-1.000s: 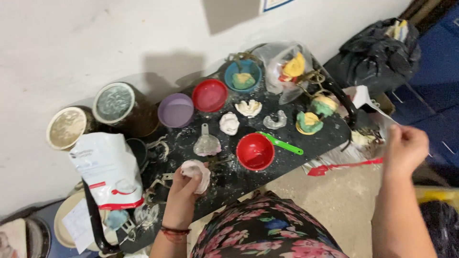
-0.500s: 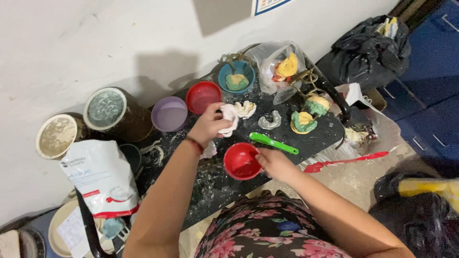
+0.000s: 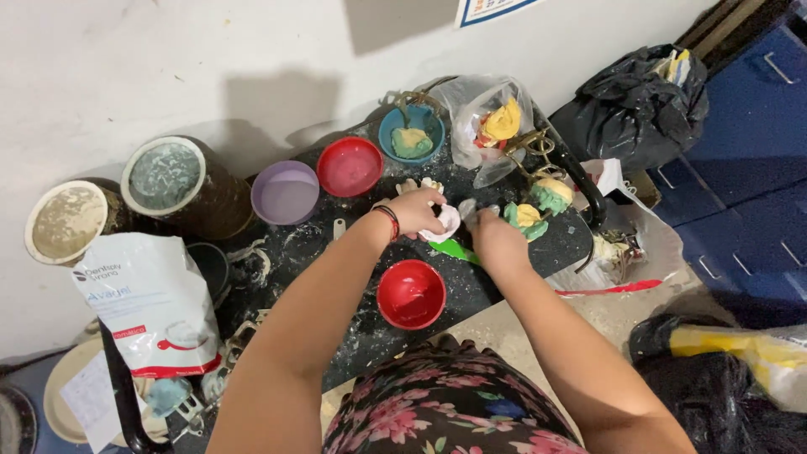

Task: Preparing dental models by mixing plaster and filling impression molds

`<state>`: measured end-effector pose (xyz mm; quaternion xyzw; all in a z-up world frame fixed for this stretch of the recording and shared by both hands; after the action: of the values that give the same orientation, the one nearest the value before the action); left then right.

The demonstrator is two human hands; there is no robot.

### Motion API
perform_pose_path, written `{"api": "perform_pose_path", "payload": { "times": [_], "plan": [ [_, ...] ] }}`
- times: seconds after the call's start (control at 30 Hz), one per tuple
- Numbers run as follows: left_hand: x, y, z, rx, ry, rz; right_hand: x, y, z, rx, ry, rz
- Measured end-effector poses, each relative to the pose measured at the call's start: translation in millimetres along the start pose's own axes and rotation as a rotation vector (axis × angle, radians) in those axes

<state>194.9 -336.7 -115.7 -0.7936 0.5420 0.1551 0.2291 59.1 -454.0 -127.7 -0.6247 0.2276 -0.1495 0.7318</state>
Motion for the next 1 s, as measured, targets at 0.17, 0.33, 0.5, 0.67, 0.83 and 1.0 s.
{"api": "perform_pose_path", "payload": {
  "times": [0.17, 0.33, 0.5, 0.67, 0.83, 1.0],
  "plan": [
    [15.5, 25.8, -17.9, 0.285, 0.072, -0.037, -16.4, -55.9, -15.8, 0.492, 0.106, -0.139],
    [44.0, 48.1, -26.6, 0.446, 0.175, -0.087, -23.2, -53.9, -31.4, 0.536, 0.117, -0.171],
    [15.2, 38.2, -35.6, 0.615, 0.253, -0.193, -47.4, -36.8, -29.2, 0.341, 0.048, 0.006],
    [-90.1, -5.7, -63.4, 0.557, 0.32, -0.262, -64.1, -1.6, -33.1, -0.037, -0.026, 0.094],
    [-193.9, -40.1, -52.9, 0.373, 0.271, -0.392, -67.2, 1.7, -16.8, -0.165, -0.155, -0.129],
    [-296.6, -62.2, -23.8, 0.319, 0.333, -0.728, -96.4, -42.8, 22.7, -0.133, -0.225, -0.535]
  ]
}}
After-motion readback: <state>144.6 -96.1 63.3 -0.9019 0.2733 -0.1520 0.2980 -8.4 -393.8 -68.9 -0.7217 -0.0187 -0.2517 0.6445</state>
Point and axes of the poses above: each hand's wrist, its own x-axis towards the middle knuckle, its own y-axis out of the palm, z = x × y, the point moved 9 cm from there along x, towards the middle knuckle, and after that the axes turned 9 degrees about -x, right-handed, at the moved point
